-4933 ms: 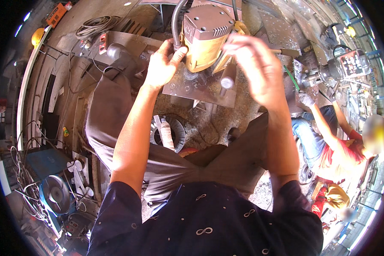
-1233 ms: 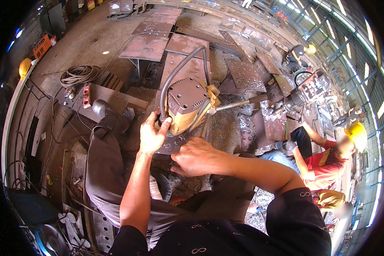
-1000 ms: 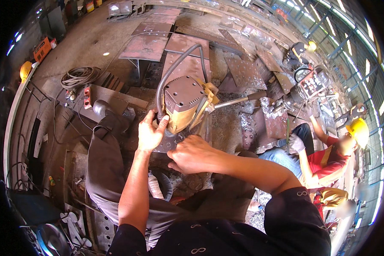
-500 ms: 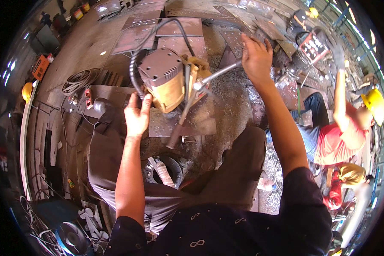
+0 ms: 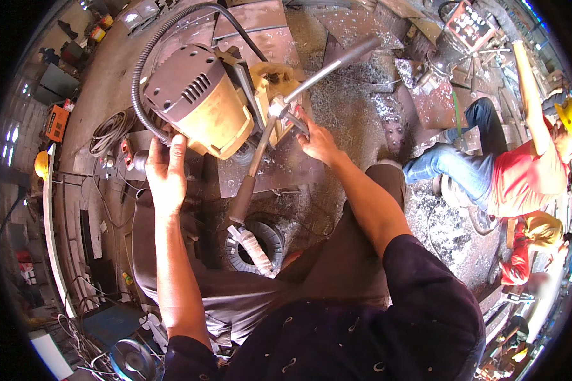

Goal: The person operates a portable drill press to drill holes into square metal sheets. They position the sheets under the drill, lower the machine to drill, and then lift it to remove the finished pieces. The person repeats this process for multiple sheets.

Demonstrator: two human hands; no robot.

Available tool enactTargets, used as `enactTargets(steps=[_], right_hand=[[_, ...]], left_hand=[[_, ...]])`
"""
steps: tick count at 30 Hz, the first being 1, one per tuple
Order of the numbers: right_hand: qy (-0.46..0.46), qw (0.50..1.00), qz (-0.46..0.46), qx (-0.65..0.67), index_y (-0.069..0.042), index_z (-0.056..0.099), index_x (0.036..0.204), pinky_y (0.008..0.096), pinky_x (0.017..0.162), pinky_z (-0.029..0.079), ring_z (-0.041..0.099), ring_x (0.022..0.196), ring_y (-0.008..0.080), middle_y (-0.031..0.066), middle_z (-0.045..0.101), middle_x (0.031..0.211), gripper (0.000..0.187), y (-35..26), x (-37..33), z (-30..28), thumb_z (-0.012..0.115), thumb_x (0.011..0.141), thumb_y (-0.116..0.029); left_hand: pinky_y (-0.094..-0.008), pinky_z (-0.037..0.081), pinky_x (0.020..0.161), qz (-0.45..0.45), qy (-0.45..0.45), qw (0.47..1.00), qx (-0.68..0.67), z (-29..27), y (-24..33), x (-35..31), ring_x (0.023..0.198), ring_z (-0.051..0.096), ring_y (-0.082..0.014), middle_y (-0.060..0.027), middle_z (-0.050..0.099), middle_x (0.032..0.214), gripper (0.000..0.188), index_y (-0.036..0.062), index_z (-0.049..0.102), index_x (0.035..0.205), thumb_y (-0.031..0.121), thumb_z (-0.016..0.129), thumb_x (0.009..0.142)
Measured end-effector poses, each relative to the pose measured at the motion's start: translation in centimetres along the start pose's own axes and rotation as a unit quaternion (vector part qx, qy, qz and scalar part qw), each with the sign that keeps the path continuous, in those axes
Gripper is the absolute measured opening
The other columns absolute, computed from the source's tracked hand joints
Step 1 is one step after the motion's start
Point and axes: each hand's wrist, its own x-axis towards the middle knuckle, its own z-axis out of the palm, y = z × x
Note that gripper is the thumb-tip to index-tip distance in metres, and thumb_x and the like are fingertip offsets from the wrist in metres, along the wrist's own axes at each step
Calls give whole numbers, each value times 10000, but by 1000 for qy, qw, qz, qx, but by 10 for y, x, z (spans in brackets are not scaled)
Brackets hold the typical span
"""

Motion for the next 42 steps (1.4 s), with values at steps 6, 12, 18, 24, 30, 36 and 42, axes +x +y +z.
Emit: enactTargets(steps=[6, 12, 18, 24, 30, 36, 42], right_hand=[[-18, 999, -33, 39, -294, 337, 1634, 520, 808, 567, 713, 915, 441, 201, 743, 1015, 701, 3, 6, 0, 615, 1000, -183], [-5, 982, 34, 188, -209, 659, 1389, 427, 791, 563, 716, 868, 322, 172, 753, 1026, 368, 32, 16, 28, 640, 1023, -166], [-18, 979, 51, 196, -233, 668, 1407, 381, 727, 556, 697, 788, 200, 126, 770, 984, 396, 24, 11, 32, 637, 1029, -121], [-18, 973, 35, 228, -105, 674, 1357, 309, 721, 498, 572, 765, 103, 7, 690, 932, 324, 26, 8, 21, 606, 1045, -54], [-83, 966, 19, 244, -101, 647, 1404, 300, 838, 500, 614, 866, 133, 3, 684, 974, 367, 3, 15, 15, 616, 1040, -68], [-51, 983, 33, 174, -74, 637, 1399, 308, 864, 500, 619, 913, 140, 5, 671, 987, 401, 24, 16, 14, 587, 1004, -27], [-43, 980, 3, 196, -57, 686, 1209, 323, 731, 495, 572, 781, 125, -6, 636, 860, 199, 25, 10, 18, 653, 1025, -127]], left_hand=[[-322, 451, 1094, -22, 21, 999, -23, -2, -6, -1, 1201, 609, -151, -78, 680, 1276, 355, -15, 607, 1393, 162, 626, 1087], [-310, 453, 1067, -10, 36, 999, -24, 13, 1, 0, 1139, 612, -137, -52, 675, 1222, 351, -6, 621, 1361, 190, 658, 1073], [-319, 459, 1046, -16, 38, 998, 46, -5, -12, 0, 1107, 614, -145, -52, 691, 1181, 382, -3, 656, 1325, 259, 703, 1051], [-389, 522, 965, -42, 289, 948, -128, 7, -93, -41, 1065, 689, -269, -139, 733, 1162, 450, 0, 655, 1226, 407, 525, 1082], [-386, 581, 776, -618, 170, 746, 181, -27, -345, -257, 870, 703, -250, -126, 705, 967, 247, 40, 671, 1089, 237, 648, 942], [-426, 576, 888, -640, 134, 635, 412, 28, -399, -340, 1033, 705, -328, -169, 721, 1131, 462, 64, 679, 1218, 320, 717, 835], [-458, 568, 998, -555, 5, 727, 403, -26, -448, -311, 1171, 708, -384, -196, 731, 1281, 626, 108, 692, 1330, 391, 772, 777]])
